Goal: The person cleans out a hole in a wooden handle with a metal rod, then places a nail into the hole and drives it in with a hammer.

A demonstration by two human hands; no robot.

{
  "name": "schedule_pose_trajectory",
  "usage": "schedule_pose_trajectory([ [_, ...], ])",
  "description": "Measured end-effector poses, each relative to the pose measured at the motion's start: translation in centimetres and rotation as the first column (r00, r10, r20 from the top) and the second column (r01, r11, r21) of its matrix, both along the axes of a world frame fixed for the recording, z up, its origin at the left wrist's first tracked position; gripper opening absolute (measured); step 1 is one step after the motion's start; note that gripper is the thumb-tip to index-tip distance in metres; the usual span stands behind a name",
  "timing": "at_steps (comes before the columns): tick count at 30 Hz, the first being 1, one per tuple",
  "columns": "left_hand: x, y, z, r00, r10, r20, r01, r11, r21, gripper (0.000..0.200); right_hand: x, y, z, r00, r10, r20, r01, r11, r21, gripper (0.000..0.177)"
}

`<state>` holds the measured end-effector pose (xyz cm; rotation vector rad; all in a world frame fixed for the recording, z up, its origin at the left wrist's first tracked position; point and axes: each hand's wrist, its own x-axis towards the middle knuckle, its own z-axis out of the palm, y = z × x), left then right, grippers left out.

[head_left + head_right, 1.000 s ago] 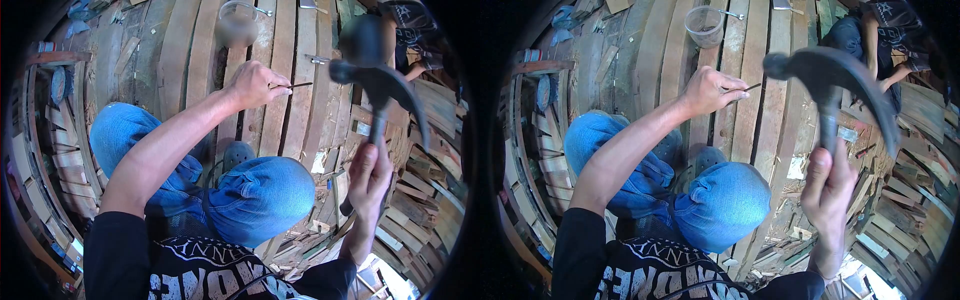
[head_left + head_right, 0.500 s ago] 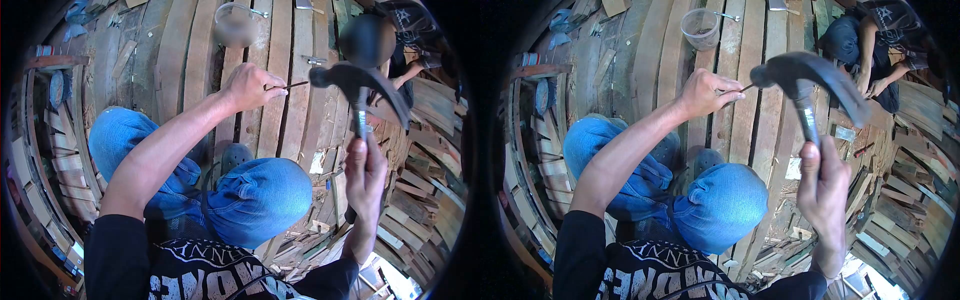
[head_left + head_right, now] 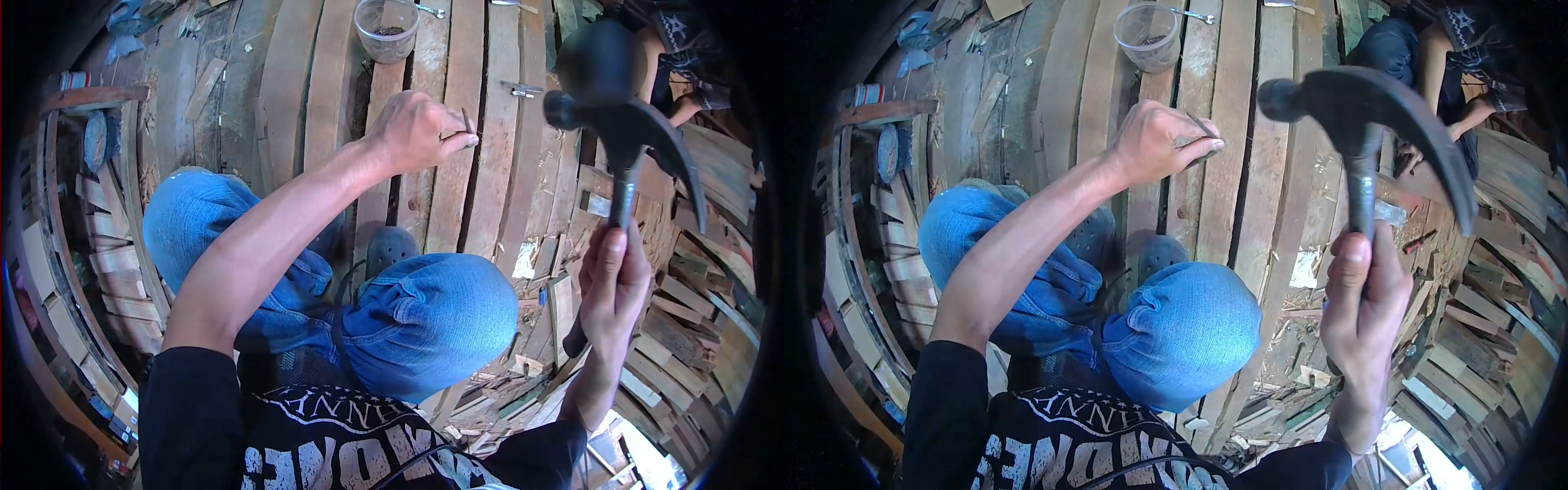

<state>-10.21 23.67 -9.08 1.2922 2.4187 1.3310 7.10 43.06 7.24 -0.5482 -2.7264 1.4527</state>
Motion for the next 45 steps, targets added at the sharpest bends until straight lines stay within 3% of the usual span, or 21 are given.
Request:
schedule_pose_trajectory([
  [5,-1.0,-0.4,1.1,0.997,-0.015,-0.082,0.009,0.997,-0.077,0.011,-0.1,-0.3,-2.6,0.995,-0.084,-0.045,0.082,0.996,-0.039,0.027],
  [8,-1.4,-0.8,1.5,0.995,-0.051,-0.091,0.027,0.969,-0.246,0.012,-0.8,-1.6,-5.7,0.990,-0.091,-0.108,0.083,0.994,-0.077,0.018],
  [9,-1.5,-0.9,1.3,0.997,-0.036,-0.071,0.020,0.976,-0.219,0.012,-0.9,-1.6,-6.6,0.995,-0.099,-0.018,0.098,0.993,-0.059,0.024],
  [12,-1.3,-1.0,1.5,0.998,-0.034,-0.058,0.022,0.982,-0.188,0.014,-2.0,-3.0,-11.1,0.991,-0.117,-0.061,0.114,0.993,-0.040,0.039],
  [14,-1.0,-1.4,1.3,0.998,-0.053,-0.015,0.049,0.983,-0.179,0.012,-2.4,-4.4,-13.5,0.991,-0.131,-0.036,0.125,0.984,-0.124,0.051],
  [15,-0.8,-1.4,1.7,0.998,-0.022,0.056,0.030,0.988,-0.155,0.010,-3.0,-4.9,-14.9,0.985,-0.123,-0.117,0.108,0.986,-0.130,0.053],
  [18,-1.0,-2.0,1.4,0.994,-0.039,0.106,0.056,0.985,-0.161,0.010,-4.4,-6.5,-16.9,0.976,-0.138,-0.166,0.108,0.978,-0.178,0.047],
  [20,-0.9,-2.3,1.5,0.993,-0.050,0.103,0.065,0.988,-0.141,0.010,-5.4,-7.5,-17.5,0.976,-0.195,-0.097,0.163,0.950,-0.267,0.046],
  [22,-1.5,-2.4,1.7,0.967,-0.006,0.255,0.059,0.978,-0.200,0.010,-6.9,-8.1,-18.8,0.964,-0.235,-0.127,0.162,0.892,-0.422,0.044],
  [29,-1.6,-2.8,2.4,0.945,0.034,0.326,0.053,0.965,-0.256,0.014,-7.7,-9.3,-20.4,0.946,-0.319,-0.062,0.254,0.845,-0.470,0.037],
  [34,-1.8,-2.9,3.1,0.977,-0.063,0.204,0.107,0.972,-0.211,0.018,-7.8,-9.6,-20.7,0.939,-0.318,-0.129,0.232,0.866,-0.444,0.032],
  [37,-2.0,-2.9,4.2,0.964,-0.005,0.265,0.096,0.938,-0.332,0.021,-7.8,-9.7,-20.4,0.945,-0.304,-0.119,0.222,0.866,-0.448,0.031],
  [45,-1.9,-3.0,4.5,0.984,-0.042,0.171,0.087,0.960,-0.265,0.021,-8.0,-9.9,-20.6,0.946,-0.309,-0.099,0.232,0.858,-0.458,0.033],
])
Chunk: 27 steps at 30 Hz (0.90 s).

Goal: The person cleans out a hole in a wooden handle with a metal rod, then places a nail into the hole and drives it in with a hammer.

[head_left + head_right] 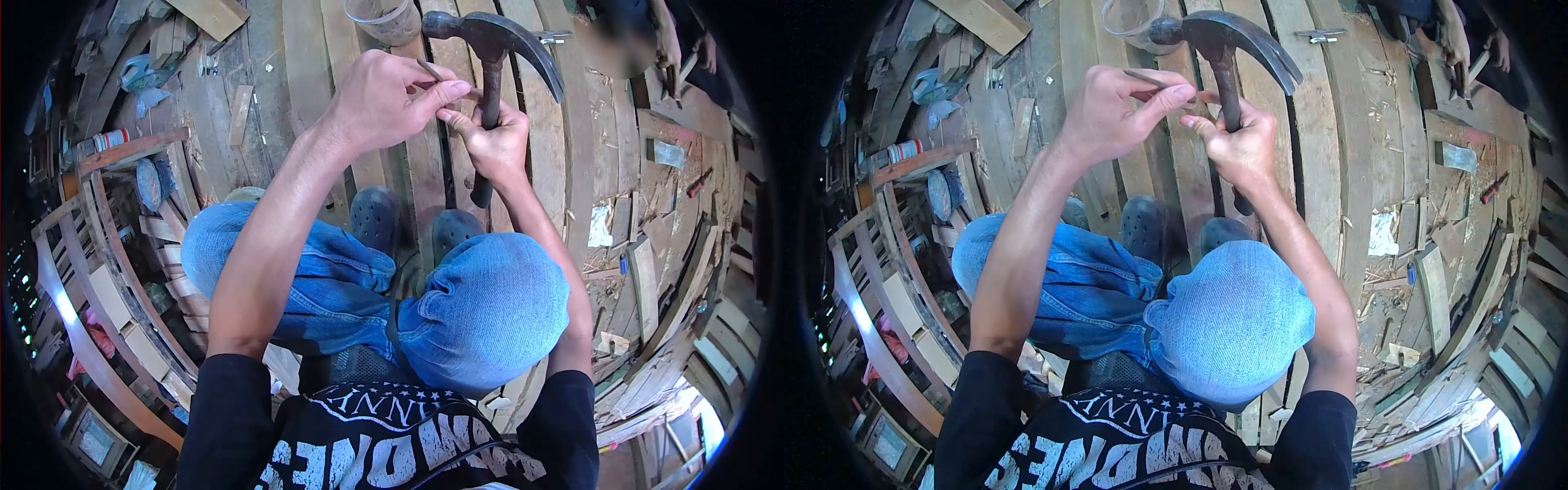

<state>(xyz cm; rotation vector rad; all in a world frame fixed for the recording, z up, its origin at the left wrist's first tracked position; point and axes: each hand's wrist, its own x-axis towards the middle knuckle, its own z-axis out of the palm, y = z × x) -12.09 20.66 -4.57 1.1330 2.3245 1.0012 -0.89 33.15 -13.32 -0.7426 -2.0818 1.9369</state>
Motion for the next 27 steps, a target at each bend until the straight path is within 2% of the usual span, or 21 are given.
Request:
schedule_pose_trajectory([
  [6,-0.1,-0.1,-0.6,0.993,0.002,-0.121,-0.007,0.999,-0.043,0.018,0.1,-0.1,-0.4,1.000,0.010,-0.002,-0.010,0.999,-0.032,0.033],
  [8,-0.1,-0.1,-0.7,0.988,-0.006,-0.153,-0.001,0.999,-0.048,0.018,0.1,-0.1,-0.3,1.000,0.020,-0.021,-0.019,1.000,0.012,0.033],
  [10,0.0,-0.1,-0.9,0.960,-0.049,-0.276,0.041,0.999,-0.033,0.015,0.1,-0.1,-0.3,1.000,0.022,-0.015,-0.022,1.000,0.009,0.033],
  [11,0.0,-0.1,-1.1,0.961,-0.050,-0.273,0.042,0.998,-0.036,0.015,0.1,-0.1,-0.3,1.000,0.025,-0.010,-0.025,1.000,0.009,0.033],
  [13,-0.1,-0.2,-1.5,0.924,-0.074,-0.375,0.095,0.995,0.038,0.013,0.1,-0.2,-0.3,1.000,0.021,0.000,-0.021,1.000,-0.007,0.033],
  [18,0.1,0.1,-1.8,0.906,-0.095,-0.412,0.124,0.991,0.044,0.011,0.2,0.0,-0.9,1.000,0.009,0.003,-0.009,0.998,-0.055,0.032],
  [21,0.5,0.5,-1.9,0.906,-0.090,-0.413,0.131,0.989,0.071,0.011,0.8,1.0,0.4,0.999,0.041,-0.017,-0.041,0.999,-0.018,0.032],
  [24,0.7,0.6,-1.6,0.899,-0.081,-0.431,0.123,0.990,0.072,0.014,2.2,3.2,3.0,0.995,0.071,0.069,-0.080,0.986,0.143,0.032],
  [26,0.9,0.6,-1.5,0.889,-0.065,-0.453,0.108,0.992,0.070,0.017,3.4,4.9,5.2,0.996,0.092,0.005,-0.091,0.983,0.159,0.032],
  [27,1.2,0.6,-1.8,0.887,-0.053,-0.458,0.106,0.990,0.090,0.021,4.2,5.8,7.0,0.989,0.125,0.075,-0.133,0.985,0.112,0.036],
])
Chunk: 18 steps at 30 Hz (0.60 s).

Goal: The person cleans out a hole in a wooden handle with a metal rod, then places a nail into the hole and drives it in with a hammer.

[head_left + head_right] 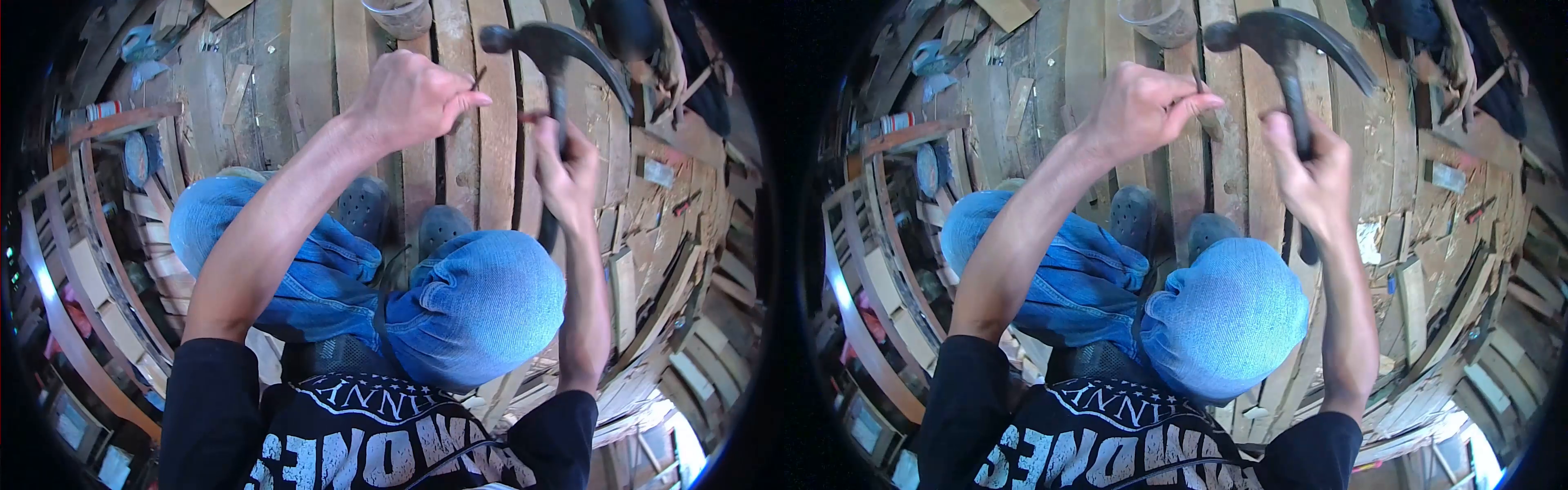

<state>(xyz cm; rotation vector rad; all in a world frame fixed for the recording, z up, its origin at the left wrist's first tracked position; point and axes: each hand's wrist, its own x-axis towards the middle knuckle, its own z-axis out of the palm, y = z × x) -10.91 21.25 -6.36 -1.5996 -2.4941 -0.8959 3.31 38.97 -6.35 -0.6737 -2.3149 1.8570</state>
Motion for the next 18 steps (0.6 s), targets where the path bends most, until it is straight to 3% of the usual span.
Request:
schedule_pose_trajectory([
  [2,0.3,0.1,-0.2,1.000,0.021,-0.011,-0.021,0.999,0.034,0.025,1.4,2.0,2.6,0.995,0.078,0.064,-0.081,0.996,0.042,0.044],
  [4,0.5,0.3,0.0,1.000,0.016,-0.009,-0.015,1.000,0.027,0.030,2.4,3.2,4.9,0.969,0.189,0.157,-0.221,0.950,0.221,0.045],
  [8,0.6,0.5,-0.3,1.000,0.021,0.005,-0.021,0.999,-0.025,0.033,3.1,2.7,9.2,0.963,0.218,0.157,-0.256,0.920,0.295,0.048],
  [12,0.9,0.5,0.3,0.999,0.030,-0.012,-0.031,0.994,-0.104,0.031,3.2,2.9,10.8,0.966,0.257,0.039,-0.257,0.917,0.306,0.047],
  [15,0.9,0.5,0.4,0.999,0.029,-0.029,-0.034,0.988,-0.150,0.032,2.5,2.5,12.3,0.955,0.280,0.096,-0.296,0.889,0.349,0.046],
  [17,0.9,0.4,0.2,0.999,0.041,-0.021,-0.043,0.992,-0.116,0.033,2.1,2.1,13.3,0.943,0.192,0.271,-0.295,0.859,0.419,0.046],
  [18,0.9,0.4,0.3,0.999,0.046,-0.023,-0.048,0.992,-0.113,0.033,2.0,2.2,13.6,0.943,0.195,0.269,-0.298,0.856,0.422,0.046],
])
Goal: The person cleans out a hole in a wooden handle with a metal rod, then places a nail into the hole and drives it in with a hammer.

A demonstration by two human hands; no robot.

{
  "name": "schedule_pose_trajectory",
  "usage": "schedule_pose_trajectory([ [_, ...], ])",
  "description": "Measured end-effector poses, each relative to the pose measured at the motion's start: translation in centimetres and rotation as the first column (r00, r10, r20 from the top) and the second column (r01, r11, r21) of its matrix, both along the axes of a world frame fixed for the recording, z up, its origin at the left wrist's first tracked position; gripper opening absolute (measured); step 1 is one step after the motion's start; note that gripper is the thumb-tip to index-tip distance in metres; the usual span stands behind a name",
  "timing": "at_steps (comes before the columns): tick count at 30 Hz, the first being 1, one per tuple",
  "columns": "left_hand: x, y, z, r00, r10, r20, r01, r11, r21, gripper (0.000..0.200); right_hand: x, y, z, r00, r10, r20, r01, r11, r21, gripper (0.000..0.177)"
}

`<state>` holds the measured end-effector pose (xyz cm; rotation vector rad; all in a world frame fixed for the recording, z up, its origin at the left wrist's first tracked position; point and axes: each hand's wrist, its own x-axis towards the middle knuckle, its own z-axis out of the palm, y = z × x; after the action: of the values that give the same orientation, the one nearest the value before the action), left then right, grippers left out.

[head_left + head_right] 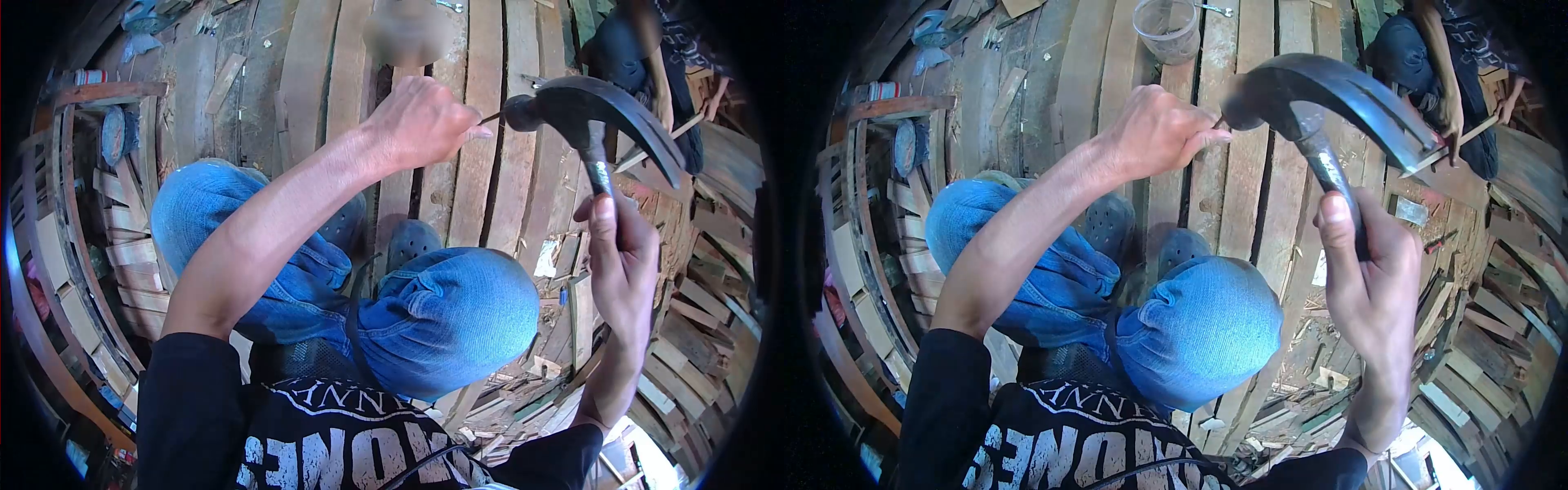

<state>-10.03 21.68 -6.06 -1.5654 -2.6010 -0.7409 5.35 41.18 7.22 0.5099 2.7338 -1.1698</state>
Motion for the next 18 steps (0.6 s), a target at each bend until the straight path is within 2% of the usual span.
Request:
schedule_pose_trajectory([
  [2,0.1,0.1,0.0,1.000,-0.013,0.011,0.013,0.999,-0.043,0.034,0.3,0.3,0.6,0.998,0.020,-0.063,-0.025,0.997,-0.077,0.044],
  [4,0.1,0.0,-0.3,1.000,-0.014,0.005,0.015,1.000,-0.018,0.034,0.5,0.1,1.5,0.997,-0.028,-0.076,0.014,0.982,-0.186,0.042],
  [6,0.0,0.1,-0.4,1.000,-0.024,-0.008,0.024,1.000,0.012,0.034,0.3,-0.1,0.9,0.989,0.035,-0.147,-0.053,0.992,-0.118,0.040],
  [7,0.1,0.1,-0.4,1.000,-0.028,0.011,0.027,1.000,0.005,0.035,-0.1,-1.0,1.2,0.997,0.019,-0.071,-0.018,0.999,0.027,0.040],
  [8,0.1,0.2,-0.4,0.999,-0.032,0.026,0.032,0.999,0.000,0.036,-0.5,-1.0,1.5,0.997,0.034,0.066,-0.039,0.997,0.072,0.040],
  [10,0.1,0.4,-0.4,0.999,-0.043,0.020,0.043,0.999,-0.001,0.036,-0.5,-0.1,1.2,0.999,0.023,0.035,-0.025,0.998,0.063,0.038],
  [12,0.2,0.3,-0.6,0.999,-0.038,0.027,0.039,0.999,-0.013,0.037,-0.4,-0.4,1.9,0.998,-0.051,-0.047,0.048,0.997,-0.066,0.041],
  [13,0.2,0.4,-0.6,0.999,-0.042,0.035,0.042,0.999,0.012,0.037,-0.2,0.0,1.7,0.991,-0.057,-0.118,0.047,0.995,-0.090,0.041],
  [16,0.1,0.2,-0.8,0.998,-0.053,0.040,0.050,0.996,0.078,0.033,0.2,0.5,1.4,0.986,-0.070,-0.151,0.044,0.984,-0.172,0.041],
  [18,0.1,0.2,-0.9,0.998,-0.061,0.032,0.057,0.991,0.123,0.030,0.0,0.2,1.0,0.999,-0.032,-0.006,0.031,0.996,-0.078,0.041],
])
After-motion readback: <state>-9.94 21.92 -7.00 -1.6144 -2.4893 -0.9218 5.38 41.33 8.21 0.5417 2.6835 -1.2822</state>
